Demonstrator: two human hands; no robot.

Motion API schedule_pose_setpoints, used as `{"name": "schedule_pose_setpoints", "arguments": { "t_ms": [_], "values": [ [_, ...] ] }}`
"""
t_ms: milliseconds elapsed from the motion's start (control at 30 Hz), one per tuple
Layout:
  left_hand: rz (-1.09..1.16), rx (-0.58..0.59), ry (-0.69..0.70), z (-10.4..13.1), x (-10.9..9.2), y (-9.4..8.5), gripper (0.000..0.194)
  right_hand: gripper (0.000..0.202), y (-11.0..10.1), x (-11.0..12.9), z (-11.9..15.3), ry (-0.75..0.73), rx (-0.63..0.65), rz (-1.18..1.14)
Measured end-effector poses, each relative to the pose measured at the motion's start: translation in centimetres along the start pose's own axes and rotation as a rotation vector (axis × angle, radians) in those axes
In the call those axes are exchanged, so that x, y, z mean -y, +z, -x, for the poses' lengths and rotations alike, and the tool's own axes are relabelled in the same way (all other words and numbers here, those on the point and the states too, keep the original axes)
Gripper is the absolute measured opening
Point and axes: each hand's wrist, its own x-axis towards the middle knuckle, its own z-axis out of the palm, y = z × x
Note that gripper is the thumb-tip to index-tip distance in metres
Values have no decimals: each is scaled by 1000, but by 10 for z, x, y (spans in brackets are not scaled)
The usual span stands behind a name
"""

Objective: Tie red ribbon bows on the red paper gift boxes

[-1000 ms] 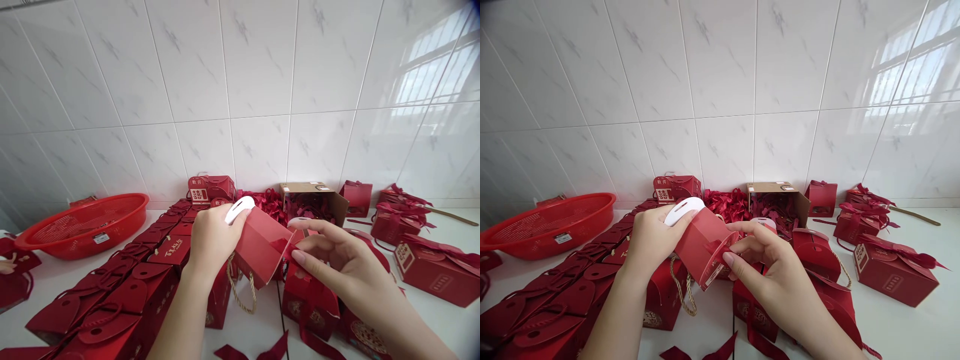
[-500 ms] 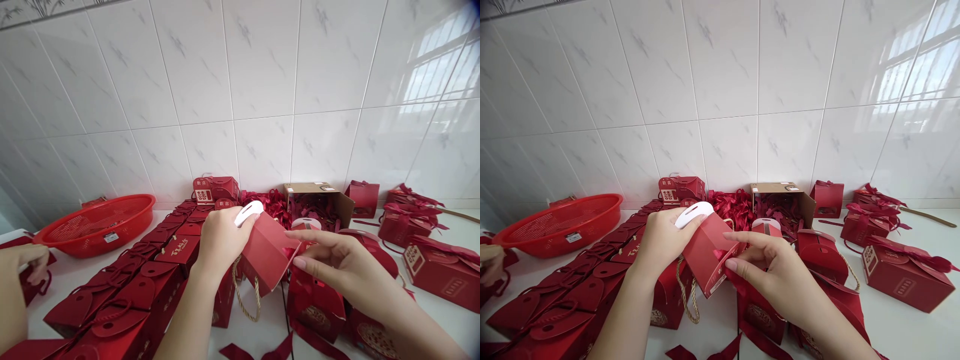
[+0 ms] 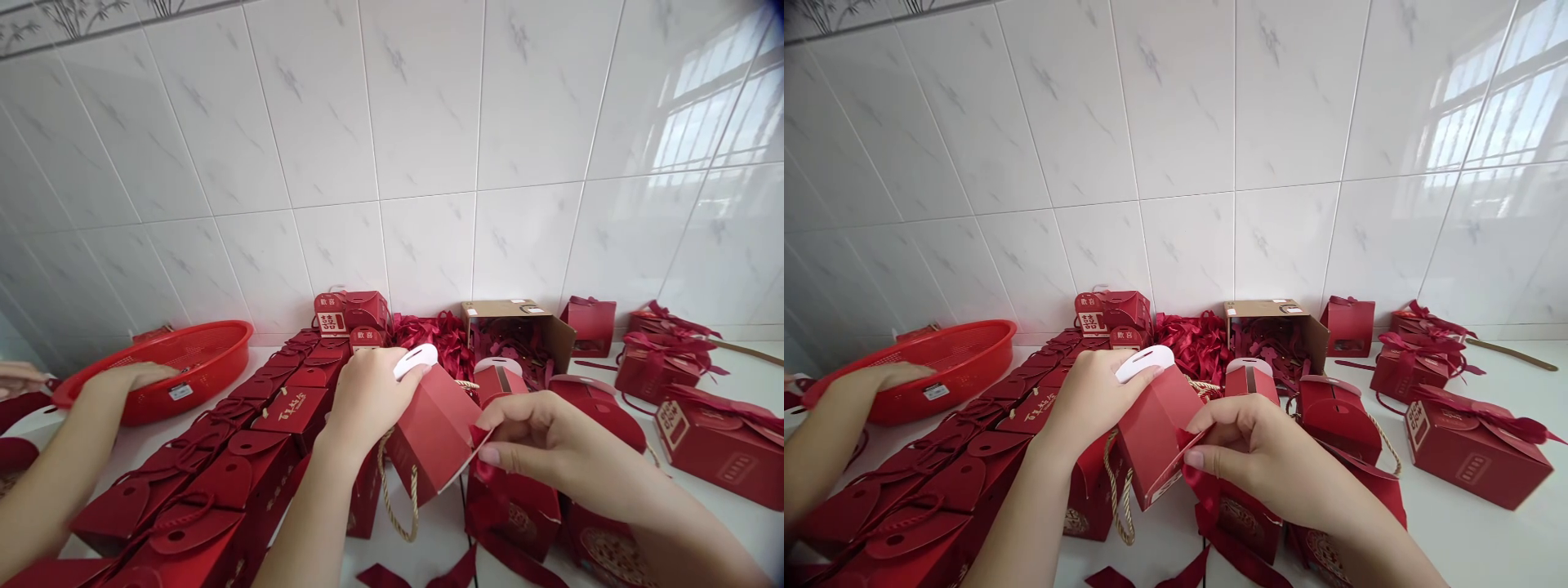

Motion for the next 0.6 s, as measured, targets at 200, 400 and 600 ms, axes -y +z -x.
{"name": "schedule_pose_setpoints", "arguments": {
  "t_ms": [200,400,600],
  "values": [
    [44,-11,-3,0,2,0,30,24,-3,0,2,-16,54,-50],
    [92,-42,-11,1,6,-2,27,24,-4,2,2,-15,54,-89],
    [55,-61,-30,-1,9,-3,28,22,-2,4,1,1,-3,-43]
  ]
}}
